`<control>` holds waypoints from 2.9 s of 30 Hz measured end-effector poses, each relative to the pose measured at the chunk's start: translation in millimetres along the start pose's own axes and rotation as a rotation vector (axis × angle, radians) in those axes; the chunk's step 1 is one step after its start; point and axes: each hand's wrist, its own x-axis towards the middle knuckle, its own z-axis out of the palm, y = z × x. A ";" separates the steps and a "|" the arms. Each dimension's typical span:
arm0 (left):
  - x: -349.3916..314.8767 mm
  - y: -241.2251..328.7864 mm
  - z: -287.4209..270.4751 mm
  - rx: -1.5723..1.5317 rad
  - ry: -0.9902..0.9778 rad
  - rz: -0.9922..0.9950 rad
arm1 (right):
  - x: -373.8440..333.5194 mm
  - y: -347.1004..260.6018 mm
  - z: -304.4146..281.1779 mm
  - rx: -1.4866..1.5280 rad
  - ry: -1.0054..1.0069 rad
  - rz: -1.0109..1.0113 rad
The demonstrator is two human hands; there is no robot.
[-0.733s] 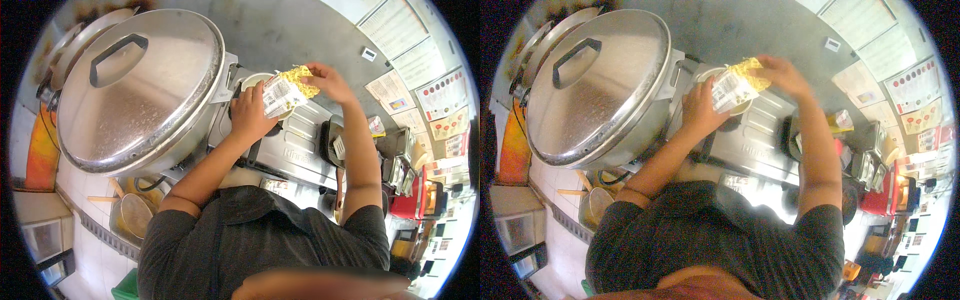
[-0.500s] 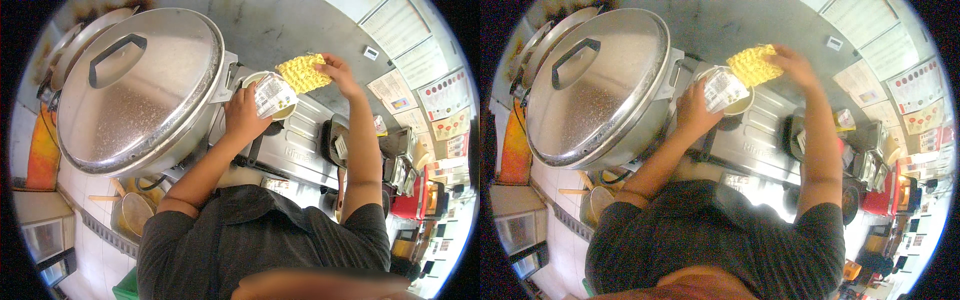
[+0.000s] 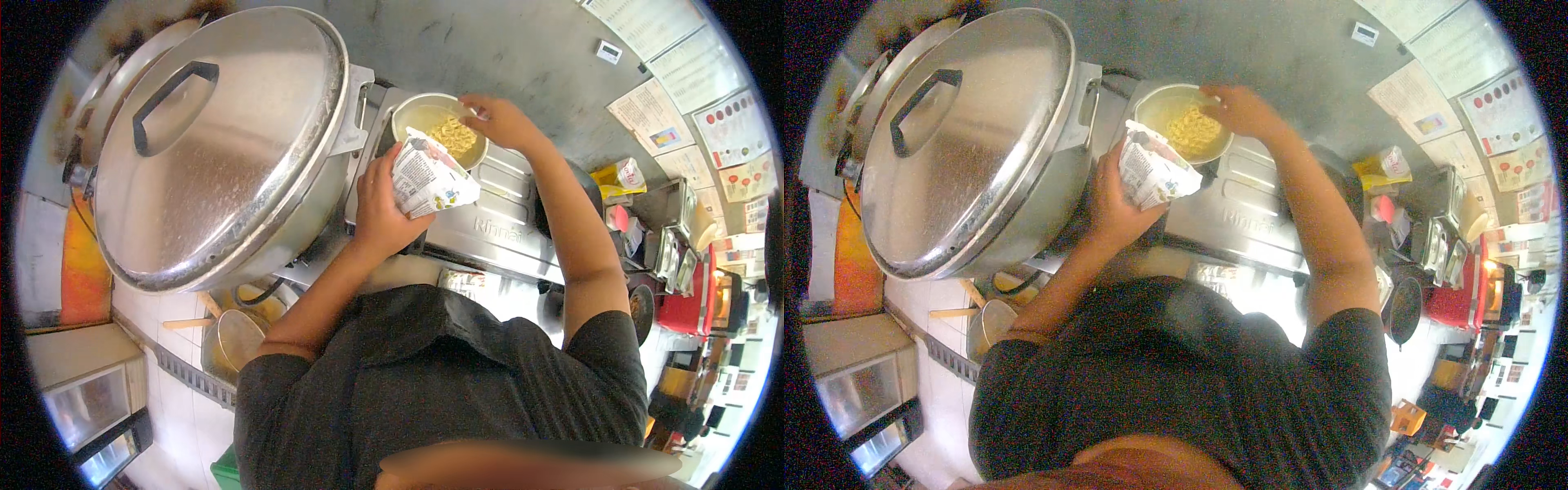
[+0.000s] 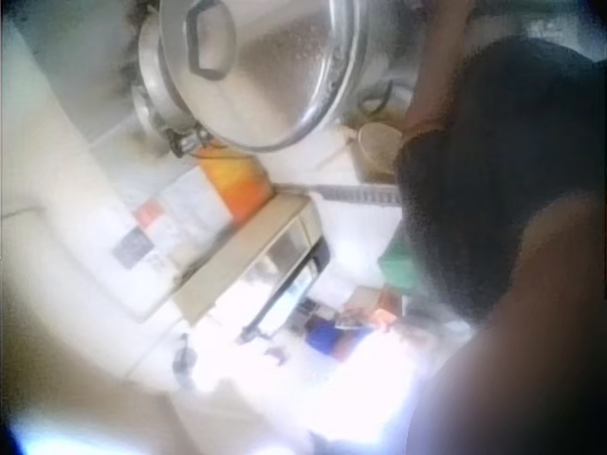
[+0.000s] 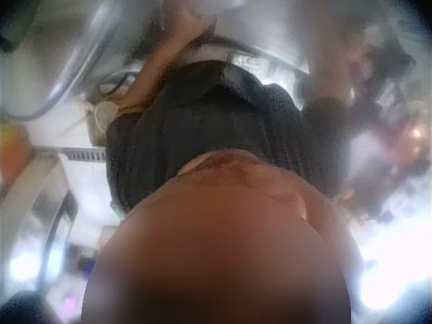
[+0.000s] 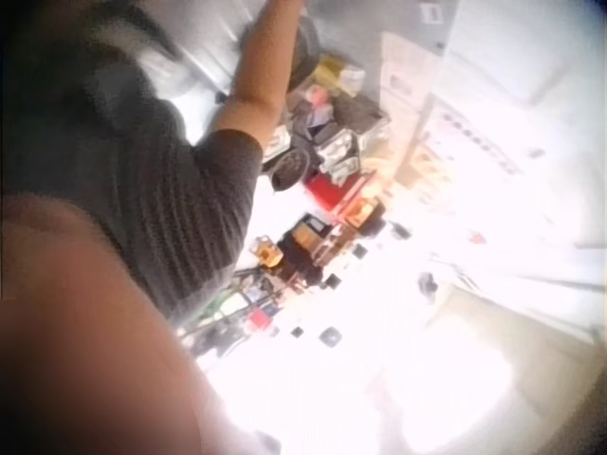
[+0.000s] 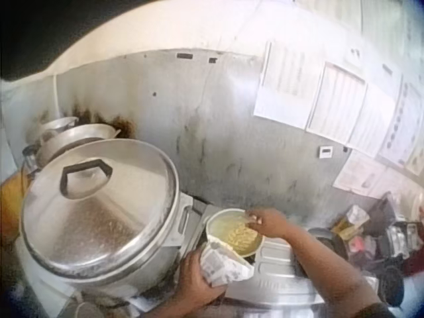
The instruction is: The person puts on a plastic glove, uses a knife to cut open a plastic bag containing pieces of meat, and moves the meat into a bowl. They then walk to a stove area, pick up a packet of instant noodles, tear it open by hand, and place the dried noodles into a small bowl.
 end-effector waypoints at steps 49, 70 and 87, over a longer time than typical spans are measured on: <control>79.8 38.0 16.5 0.764 -0.276 0.088 | -155.0 -48.8 -36.9 0.589 0.683 0.326; 188.4 110.9 125.6 1.704 -0.857 0.572 | -227.3 -7.4 -0.3 0.921 0.784 0.359; 7.2 131.0 74.9 0.507 -0.757 0.211 | -313.2 -48.7 5.5 1.307 0.505 0.388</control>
